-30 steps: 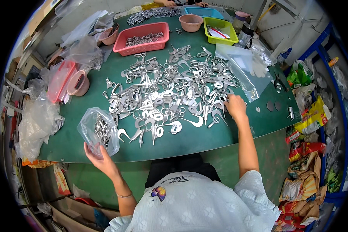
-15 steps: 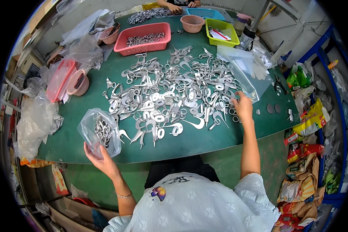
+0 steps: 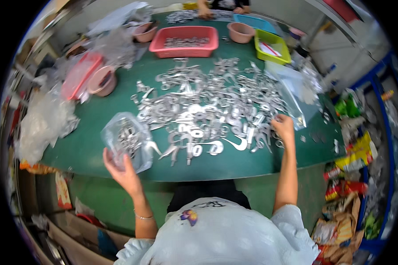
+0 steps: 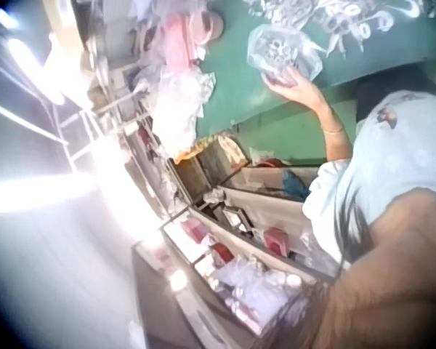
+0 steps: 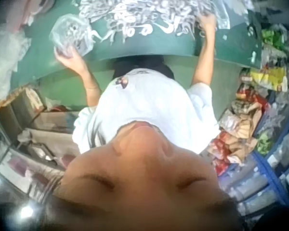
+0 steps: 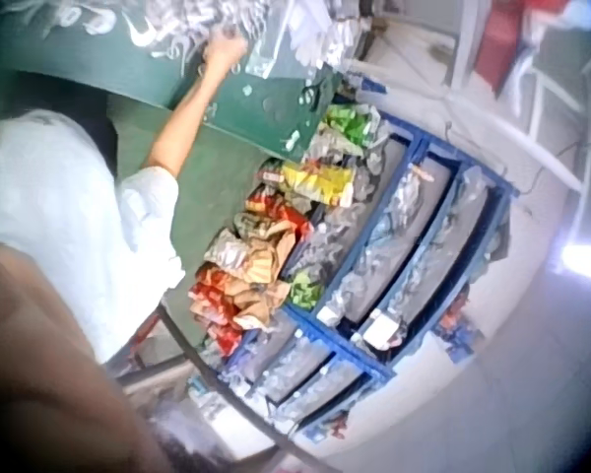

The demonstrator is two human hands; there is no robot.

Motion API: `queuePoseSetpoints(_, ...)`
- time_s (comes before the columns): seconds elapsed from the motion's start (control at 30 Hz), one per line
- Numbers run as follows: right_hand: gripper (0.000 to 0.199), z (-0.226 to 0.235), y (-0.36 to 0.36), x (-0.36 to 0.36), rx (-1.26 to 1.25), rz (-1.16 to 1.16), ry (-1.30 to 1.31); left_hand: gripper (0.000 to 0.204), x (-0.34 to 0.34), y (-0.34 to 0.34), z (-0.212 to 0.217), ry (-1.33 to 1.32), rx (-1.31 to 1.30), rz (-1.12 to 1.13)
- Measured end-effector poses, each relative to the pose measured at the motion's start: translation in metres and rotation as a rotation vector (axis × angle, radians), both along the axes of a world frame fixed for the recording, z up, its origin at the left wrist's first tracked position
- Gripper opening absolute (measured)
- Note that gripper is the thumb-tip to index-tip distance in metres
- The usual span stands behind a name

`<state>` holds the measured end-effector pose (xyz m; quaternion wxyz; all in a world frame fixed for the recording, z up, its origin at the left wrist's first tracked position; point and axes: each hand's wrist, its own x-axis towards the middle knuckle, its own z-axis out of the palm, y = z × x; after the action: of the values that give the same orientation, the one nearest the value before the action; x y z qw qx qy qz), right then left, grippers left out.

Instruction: The person sorts a large pile of silver metal hooks and fasteners on a green workbench. They pick up individual pieces, inspect them, and place them into clear plastic bags. The person occasionally moves the bags to a shelf and returns to the table to continue sorting the remaining hardware.

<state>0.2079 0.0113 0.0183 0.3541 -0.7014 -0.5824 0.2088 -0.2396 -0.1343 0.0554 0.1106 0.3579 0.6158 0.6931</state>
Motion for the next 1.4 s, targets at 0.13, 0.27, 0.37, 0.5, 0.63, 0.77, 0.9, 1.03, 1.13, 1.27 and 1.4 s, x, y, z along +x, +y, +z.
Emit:
queuePoseSetpoints(0.13, 0.024, 0.058, -0.016, -0.106, -0.310, 0.481, 0.854, 0.055, 0.006, 0.001, 0.000, -0.037, -0.018, -0.070)
queuePoseSetpoints(0.27, 0.016, 0.081, -0.019, -0.251, -0.656, 0.852, 1.281, 0.056, 0.005, 0.006, -0.002, -0.035, 0.015, -0.119)
queuePoseSetpoints(0.37, 0.023, 0.064, -0.020, -0.334, -0.696, 0.934, 1.121, 0.055, 0.008, 0.009, -0.001, -0.035, 0.014, -0.134)
queuePoseSetpoints(0.5, 0.048, 0.051, -0.038, -0.361, -0.430, 0.930, 0.790, 0.054, -0.001, 0.004, -0.004, -0.051, 0.065, -0.111)
queuePoseSetpoints(0.63, 0.042, 0.055, -0.040, -0.289, -0.137, 1.063, 0.729, 0.052, -0.003, 0.004, -0.002, -0.043, 0.047, -0.103)
queuePoseSetpoints(0.77, 0.029, 0.019, 0.007, -0.167, 0.081, 0.259, 0.209, 0.053, -0.002, 0.006, -0.002, -0.048, 0.035, -0.113)
queuePoseSetpoints(0.9, 0.019, -0.021, 0.034, -0.092, 0.120, 0.030, -0.499, 0.051, 0.002, 0.009, -0.005, -0.048, 0.035, -0.102)
queuePoseSetpoints(1.03, 0.011, -0.026, 0.043, -0.077, 0.144, 0.079, -0.320, 0.050, 0.005, 0.012, 0.005, -0.155, 0.026, -0.097)
queuePoseSetpoints(1.13, 0.012, -0.005, 0.049, -0.095, 0.054, 0.138, -0.018, 0.050, 0.002, 0.011, 0.001, -0.168, 0.021, -0.099)
queuePoseSetpoints(1.27, 0.010, -0.013, 0.072, -0.128, 0.357, 0.265, -0.541, 0.050, 0.004, 0.015, 0.005, -0.158, 0.020, -0.112)
queuePoseSetpoints(1.4, 0.009, -0.020, 0.088, -0.123, 0.234, 0.343, -0.748, 0.051, 0.003, 0.016, 0.007, -0.162, 0.032, -0.127)
